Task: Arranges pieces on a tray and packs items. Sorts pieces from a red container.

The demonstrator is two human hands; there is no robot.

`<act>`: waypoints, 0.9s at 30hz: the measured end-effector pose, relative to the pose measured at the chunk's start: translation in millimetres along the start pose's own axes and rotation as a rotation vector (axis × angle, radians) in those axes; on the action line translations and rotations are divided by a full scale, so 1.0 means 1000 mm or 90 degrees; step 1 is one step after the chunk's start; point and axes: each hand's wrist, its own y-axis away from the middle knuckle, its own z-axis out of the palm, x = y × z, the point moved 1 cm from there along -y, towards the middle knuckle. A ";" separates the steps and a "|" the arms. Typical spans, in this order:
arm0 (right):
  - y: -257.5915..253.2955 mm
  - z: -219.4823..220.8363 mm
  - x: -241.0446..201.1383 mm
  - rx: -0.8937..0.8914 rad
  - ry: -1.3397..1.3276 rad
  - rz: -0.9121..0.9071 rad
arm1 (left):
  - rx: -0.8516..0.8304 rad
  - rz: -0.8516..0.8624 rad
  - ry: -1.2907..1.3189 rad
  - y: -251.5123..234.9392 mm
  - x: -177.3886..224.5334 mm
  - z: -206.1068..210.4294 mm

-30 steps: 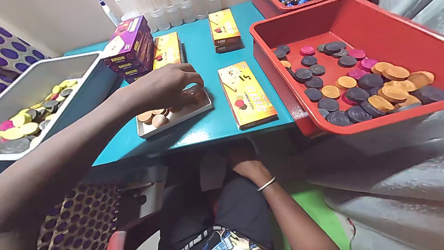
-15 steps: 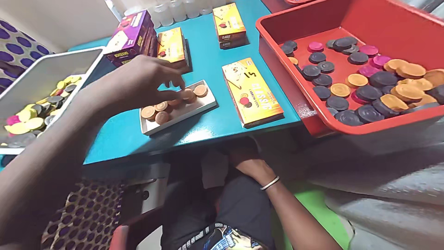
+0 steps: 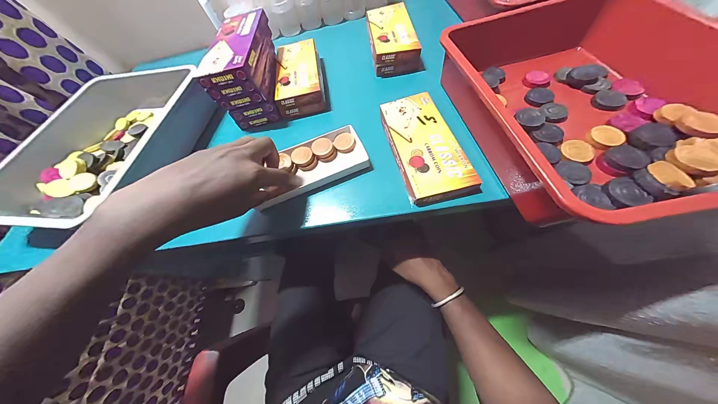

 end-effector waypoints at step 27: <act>0.011 -0.009 -0.001 0.155 -0.138 -0.033 | 0.145 0.491 0.192 -0.299 0.180 -0.098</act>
